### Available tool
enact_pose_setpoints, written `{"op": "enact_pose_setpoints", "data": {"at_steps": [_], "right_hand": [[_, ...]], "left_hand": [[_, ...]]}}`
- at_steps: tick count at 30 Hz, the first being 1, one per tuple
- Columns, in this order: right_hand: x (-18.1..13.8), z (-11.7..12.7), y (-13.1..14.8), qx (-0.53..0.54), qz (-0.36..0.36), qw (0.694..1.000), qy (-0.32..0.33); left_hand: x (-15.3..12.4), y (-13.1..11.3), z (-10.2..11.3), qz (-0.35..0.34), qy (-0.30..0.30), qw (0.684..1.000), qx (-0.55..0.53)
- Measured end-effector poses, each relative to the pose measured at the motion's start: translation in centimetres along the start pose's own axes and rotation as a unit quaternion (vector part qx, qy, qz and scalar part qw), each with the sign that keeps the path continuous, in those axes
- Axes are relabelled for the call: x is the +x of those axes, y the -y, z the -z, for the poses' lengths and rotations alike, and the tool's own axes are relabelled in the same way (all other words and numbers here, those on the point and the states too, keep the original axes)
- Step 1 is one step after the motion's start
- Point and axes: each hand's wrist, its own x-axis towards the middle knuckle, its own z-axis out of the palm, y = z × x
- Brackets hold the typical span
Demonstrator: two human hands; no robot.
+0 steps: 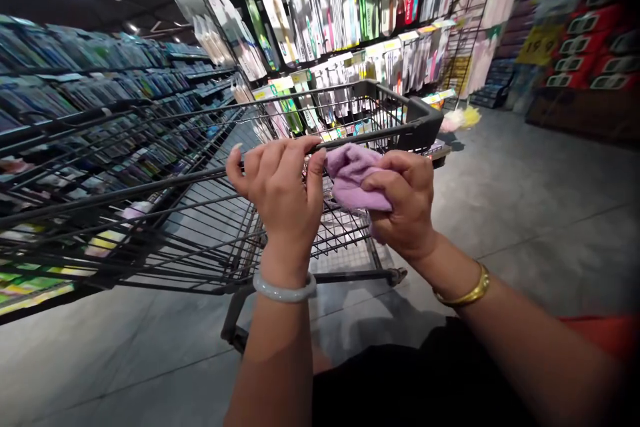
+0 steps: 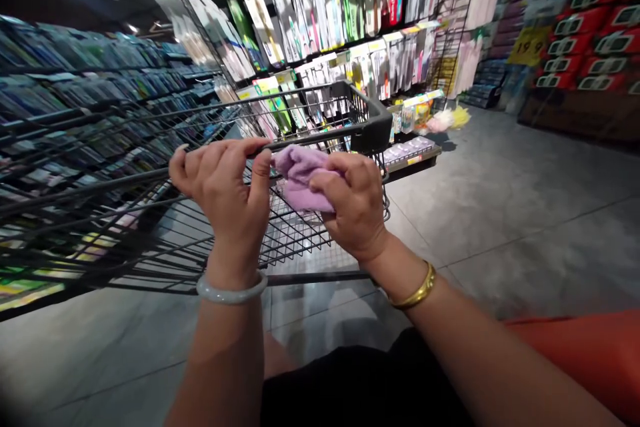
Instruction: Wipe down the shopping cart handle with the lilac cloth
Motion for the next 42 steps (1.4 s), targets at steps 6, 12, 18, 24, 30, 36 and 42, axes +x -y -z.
{"op": "enact_pose_setpoints", "data": {"at_steps": [6, 12, 18, 24, 30, 36, 42], "right_hand": [[-0.3, -0.2, -0.2, -0.014, 0.09, 0.993, 0.069], [0.6, 0.7, -0.9, -0.007, 0.001, 1.0, -0.017], [0.4, 1.0, -0.5, 0.0, 0.073, 0.995, 0.066], [1.1, 1.7, -0.3, -0.009, 0.028, 0.999, 0.022], [1.8, 2.4, 0.7, -0.008, 0.106, 0.994, 0.029], [1.9, 2.0, 0.1, -0.022, 0.056, 0.998, -0.007], [1.7, 2.0, 1.3, 0.001, 0.11, 0.994, 0.018]], "left_hand": [[0.3, 0.6, -0.1, -0.002, -0.003, 1.0, -0.007], [0.3, 0.6, -0.1, 0.003, -0.024, 1.0, 0.02], [0.5, 1.4, 0.1, 0.012, -0.042, 0.998, 0.039], [0.5, 2.7, 0.2, 0.038, -0.073, 0.995, 0.051], [0.6, 1.5, 1.0, 0.071, -0.076, 0.993, 0.049], [0.6, -1.0, 0.4, -0.047, 0.048, 0.996, -0.053], [0.6, -0.4, 0.4, 0.0, -0.004, 1.0, -0.006]]}}
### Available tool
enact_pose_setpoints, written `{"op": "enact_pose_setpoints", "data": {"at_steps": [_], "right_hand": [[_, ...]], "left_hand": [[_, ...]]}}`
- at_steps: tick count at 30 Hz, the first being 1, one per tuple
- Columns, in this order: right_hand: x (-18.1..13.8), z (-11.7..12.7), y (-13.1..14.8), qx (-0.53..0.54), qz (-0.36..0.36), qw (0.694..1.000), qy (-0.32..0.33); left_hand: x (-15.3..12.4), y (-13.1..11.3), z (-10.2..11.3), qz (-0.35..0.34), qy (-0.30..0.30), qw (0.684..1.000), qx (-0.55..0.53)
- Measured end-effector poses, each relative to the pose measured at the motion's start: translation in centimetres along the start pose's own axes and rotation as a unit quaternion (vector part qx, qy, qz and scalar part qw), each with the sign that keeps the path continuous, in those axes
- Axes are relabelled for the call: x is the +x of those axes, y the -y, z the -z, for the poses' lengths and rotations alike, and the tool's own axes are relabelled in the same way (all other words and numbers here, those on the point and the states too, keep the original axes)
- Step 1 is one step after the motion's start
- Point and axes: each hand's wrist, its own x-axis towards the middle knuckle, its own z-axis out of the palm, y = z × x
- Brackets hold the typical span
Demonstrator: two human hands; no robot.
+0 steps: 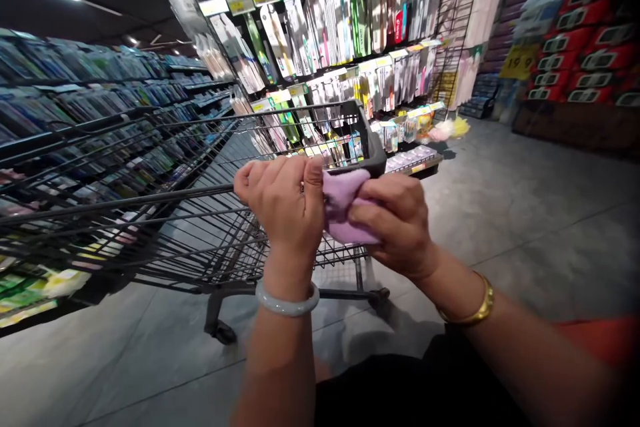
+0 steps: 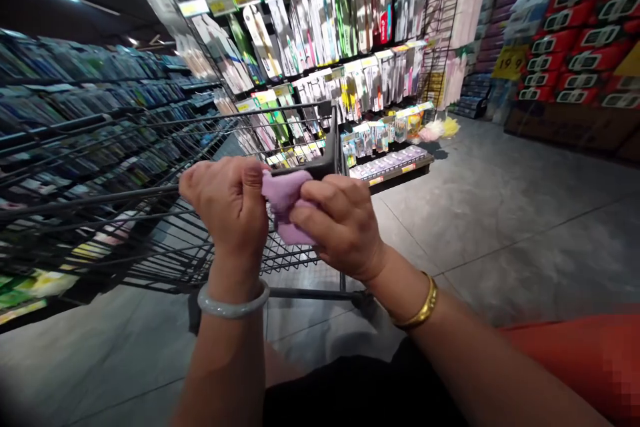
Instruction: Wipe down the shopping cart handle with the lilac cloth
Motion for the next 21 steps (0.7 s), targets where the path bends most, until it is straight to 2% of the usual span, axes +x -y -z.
{"op": "enact_pose_setpoints", "data": {"at_steps": [3, 8, 10, 13, 15, 18, 21], "right_hand": [[0.5, 0.2, 0.7, 0.032, -0.02, 0.998, -0.052], [0.5, -0.3, 2.3, 0.04, 0.07, 0.997, 0.018], [0.9, -0.1, 2.7, 0.066, 0.062, 0.996, 0.006], [1.8, 0.4, 2.8, 0.106, -0.028, 0.993, -0.047], [1.9, 0.3, 2.8, 0.121, -0.068, 0.989, -0.053], [1.5, -0.3, 3.1, 0.132, -0.038, 0.99, -0.01], [1.1, -0.6, 3.6, 0.143, 0.028, 0.989, 0.029]], "left_hand": [[-0.1, 0.7, 0.7, 0.018, -0.033, 0.999, 0.019], [-0.2, 2.0, 1.9, 0.043, -0.059, 0.997, 0.026], [-0.2, 2.0, 2.4, 0.053, -0.061, 0.996, 0.028], [-0.2, 1.3, 3.1, 0.039, -0.036, 0.998, 0.016], [-0.2, 0.6, 3.6, 0.011, 0.0, 1.0, -0.016], [-0.3, 0.2, 4.0, -0.003, 0.04, 0.998, -0.052], [-0.4, 0.6, 4.3, 0.021, 0.033, 0.998, -0.047]]}}
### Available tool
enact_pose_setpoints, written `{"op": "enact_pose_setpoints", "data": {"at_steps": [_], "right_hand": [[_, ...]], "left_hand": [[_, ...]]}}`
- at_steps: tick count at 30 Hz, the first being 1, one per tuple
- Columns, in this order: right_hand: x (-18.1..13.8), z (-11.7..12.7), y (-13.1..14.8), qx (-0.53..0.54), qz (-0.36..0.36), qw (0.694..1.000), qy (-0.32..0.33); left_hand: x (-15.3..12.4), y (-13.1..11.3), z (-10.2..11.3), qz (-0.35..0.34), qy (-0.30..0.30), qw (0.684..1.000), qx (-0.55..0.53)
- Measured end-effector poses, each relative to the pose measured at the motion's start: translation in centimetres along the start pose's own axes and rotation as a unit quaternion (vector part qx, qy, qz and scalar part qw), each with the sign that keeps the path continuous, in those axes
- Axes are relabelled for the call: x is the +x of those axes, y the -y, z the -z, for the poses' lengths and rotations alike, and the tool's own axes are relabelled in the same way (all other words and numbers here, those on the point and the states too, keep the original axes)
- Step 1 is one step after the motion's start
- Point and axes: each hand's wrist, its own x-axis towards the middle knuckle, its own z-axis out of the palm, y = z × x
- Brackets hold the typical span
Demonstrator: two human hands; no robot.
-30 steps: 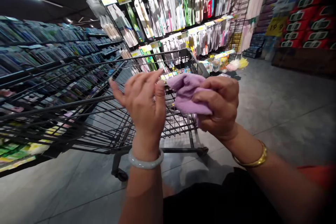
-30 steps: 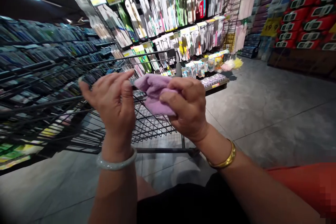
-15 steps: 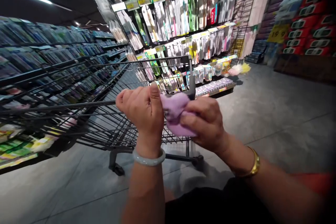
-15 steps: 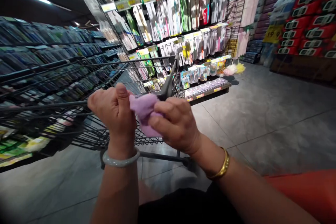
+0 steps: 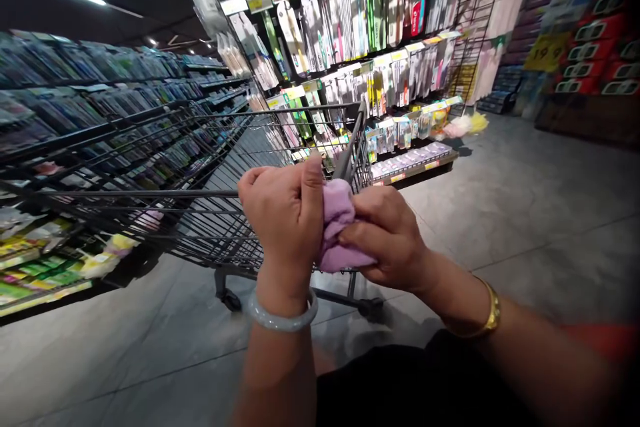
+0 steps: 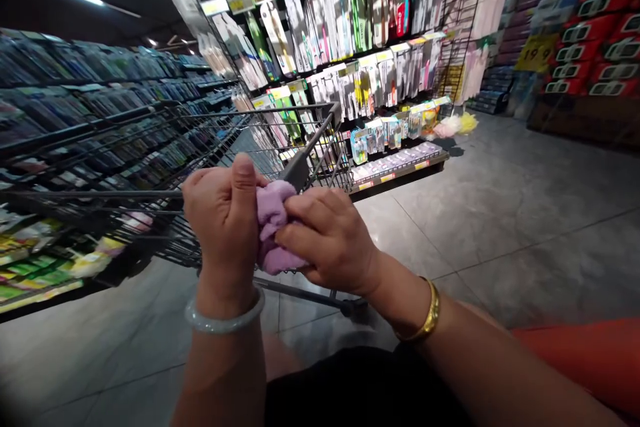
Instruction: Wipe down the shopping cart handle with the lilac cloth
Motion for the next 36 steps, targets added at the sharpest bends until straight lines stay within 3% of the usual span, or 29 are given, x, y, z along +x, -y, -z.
{"op": "enact_pose_setpoints", "data": {"at_steps": [4, 6, 11, 15, 20, 23, 27, 29, 34, 36], "right_hand": [[0.5, 0.3, -0.1, 0.019, -0.1, 0.993, -0.059], [0.4, 0.0, -0.2, 0.021, -0.13, 0.99, -0.046], [-1.6, -2.1, 0.3, 0.041, -0.058, 0.995, 0.076], [-3.9, -3.4, 1.3, 0.037, 0.0, 0.994, 0.1], [-6.2, -5.3, 2.6, -0.002, 0.124, 0.975, 0.186], [-5.9, -5.6, 3.1, -0.037, 0.14, 0.981, 0.129], [-4.2, -4.7, 2.6, -0.042, 0.066, 0.997, 0.025], [-4.1, -4.6, 2.1, -0.031, 0.061, 0.997, 0.029], [-5.5, -5.2, 1.9, -0.02, 0.125, 0.985, 0.12], [-5.5, -5.0, 2.0, -0.029, 0.138, 0.982, 0.121]], "left_hand": [[0.1, 0.3, 0.5, 0.013, -0.015, 1.0, 0.02], [0.2, 0.1, 0.8, 0.012, 0.004, 0.999, 0.041], [0.3, 0.2, 1.2, 0.032, 0.044, 0.996, 0.068], [0.2, 0.8, 1.2, 0.038, 0.028, 0.997, 0.066], [-0.1, 1.5, 1.0, 0.03, -0.002, 0.997, 0.07], [-0.4, 1.8, 0.8, 0.014, -0.023, 0.997, 0.075], [-0.7, 2.1, 0.8, -0.004, -0.033, 0.996, 0.083], [-0.8, 2.2, 1.0, -0.004, -0.032, 0.995, 0.09], [-0.7, 2.4, 1.2, -0.006, -0.026, 0.996, 0.089], [-0.7, 2.5, 1.2, -0.005, -0.034, 0.996, 0.086]]}}
